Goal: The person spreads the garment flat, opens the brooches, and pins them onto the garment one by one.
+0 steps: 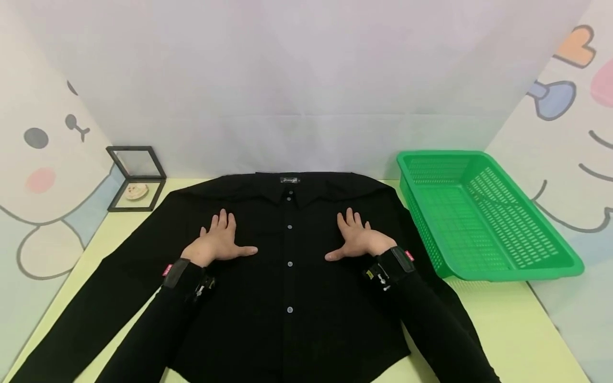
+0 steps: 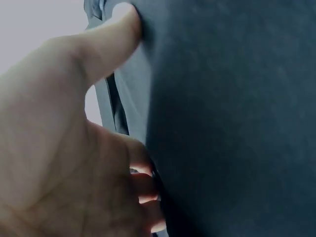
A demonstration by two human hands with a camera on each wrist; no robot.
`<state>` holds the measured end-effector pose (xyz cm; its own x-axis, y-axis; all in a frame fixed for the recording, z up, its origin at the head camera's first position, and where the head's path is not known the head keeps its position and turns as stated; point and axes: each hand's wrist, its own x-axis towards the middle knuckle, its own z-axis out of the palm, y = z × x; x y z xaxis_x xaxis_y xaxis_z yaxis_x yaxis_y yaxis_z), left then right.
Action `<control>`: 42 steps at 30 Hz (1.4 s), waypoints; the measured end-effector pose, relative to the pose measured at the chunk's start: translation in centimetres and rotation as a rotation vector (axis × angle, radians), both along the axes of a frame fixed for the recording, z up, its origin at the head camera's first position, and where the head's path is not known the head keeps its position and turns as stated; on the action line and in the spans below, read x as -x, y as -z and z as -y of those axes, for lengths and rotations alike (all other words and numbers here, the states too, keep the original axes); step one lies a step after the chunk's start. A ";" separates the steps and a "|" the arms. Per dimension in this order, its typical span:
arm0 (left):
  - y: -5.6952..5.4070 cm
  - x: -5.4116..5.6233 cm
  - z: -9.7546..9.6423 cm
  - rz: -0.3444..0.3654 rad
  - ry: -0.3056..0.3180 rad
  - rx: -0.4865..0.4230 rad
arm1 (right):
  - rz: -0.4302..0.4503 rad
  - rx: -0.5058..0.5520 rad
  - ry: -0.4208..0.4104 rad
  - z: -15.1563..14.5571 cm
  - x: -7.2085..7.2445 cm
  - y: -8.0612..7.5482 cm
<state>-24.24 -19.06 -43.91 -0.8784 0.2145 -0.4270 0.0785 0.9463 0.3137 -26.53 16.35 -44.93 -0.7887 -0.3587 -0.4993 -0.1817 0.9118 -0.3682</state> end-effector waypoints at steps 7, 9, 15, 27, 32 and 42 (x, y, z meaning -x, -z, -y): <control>-0.8 -0.3 -0.5 0.013 0.016 0.045 | 0.007 -0.007 0.030 0.2 -0.3 -0.6; -1.2 -0.8 -1.2 0.020 0.020 0.041 | 0.013 0.003 0.034 0.4 -0.5 -0.9; -1.3 -2.0 -3.1 0.096 0.036 0.040 | -0.004 0.002 -0.001 1.1 -0.9 -0.6; -2.2 -6.8 -3.5 -0.008 0.108 0.050 | -0.114 0.040 -0.024 0.4 -5.1 -1.5; -2.4 -10.9 -2.6 -0.086 0.125 0.035 | -0.239 0.132 -0.092 -0.8 -9.8 -2.9; -0.8 -14.5 0.4 -0.065 0.043 -0.043 | -0.152 0.195 -0.217 -2.5 -13.2 -1.0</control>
<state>-9.78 -19.44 -43.08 -0.8938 0.2691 -0.3587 0.1401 0.9274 0.3467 -13.32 18.85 -43.91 -0.7436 -0.6038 -0.2871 -0.4304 0.7609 -0.4856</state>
